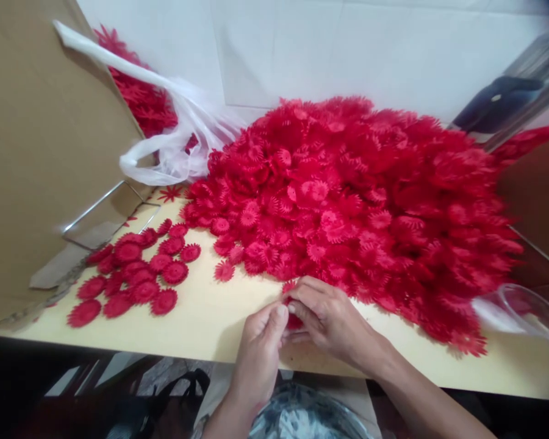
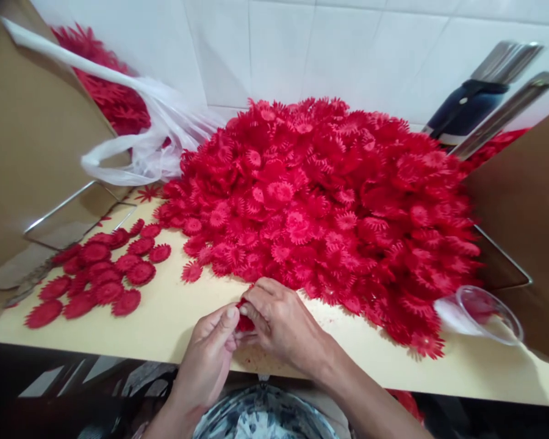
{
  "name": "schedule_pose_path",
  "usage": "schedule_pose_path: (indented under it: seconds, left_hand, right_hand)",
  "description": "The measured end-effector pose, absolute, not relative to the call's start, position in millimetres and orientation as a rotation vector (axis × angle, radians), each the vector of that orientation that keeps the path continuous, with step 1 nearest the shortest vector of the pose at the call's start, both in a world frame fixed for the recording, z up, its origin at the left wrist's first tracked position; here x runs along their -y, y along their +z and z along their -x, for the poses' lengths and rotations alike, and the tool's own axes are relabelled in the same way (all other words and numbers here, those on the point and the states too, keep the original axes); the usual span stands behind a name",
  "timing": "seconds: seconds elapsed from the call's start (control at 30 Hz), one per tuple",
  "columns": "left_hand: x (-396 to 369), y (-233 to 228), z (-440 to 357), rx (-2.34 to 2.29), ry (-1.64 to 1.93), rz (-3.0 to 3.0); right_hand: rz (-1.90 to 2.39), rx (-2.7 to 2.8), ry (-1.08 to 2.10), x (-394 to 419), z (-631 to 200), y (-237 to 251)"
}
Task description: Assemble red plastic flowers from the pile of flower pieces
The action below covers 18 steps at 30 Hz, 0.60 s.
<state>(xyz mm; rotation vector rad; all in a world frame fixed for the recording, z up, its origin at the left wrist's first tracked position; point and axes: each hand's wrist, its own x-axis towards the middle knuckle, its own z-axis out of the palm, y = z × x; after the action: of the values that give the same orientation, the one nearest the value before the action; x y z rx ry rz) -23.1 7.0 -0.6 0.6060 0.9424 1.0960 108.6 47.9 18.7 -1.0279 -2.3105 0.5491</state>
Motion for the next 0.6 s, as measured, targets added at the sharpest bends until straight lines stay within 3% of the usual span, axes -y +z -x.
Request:
schedule_pose_path:
  seconds: [0.27, 0.6]
  left_hand:
    - [-9.4, 1.6, 25.5, -1.172, 1.104, -1.026]
    - [-8.2, 15.0, 27.5, -1.116, 1.049, -0.967]
  right_hand:
    - [1.122, 2.343, 0.224, -42.3, -103.5, 9.3]
    - [1.092, 2.458, 0.043, -38.5, -109.7, 24.8]
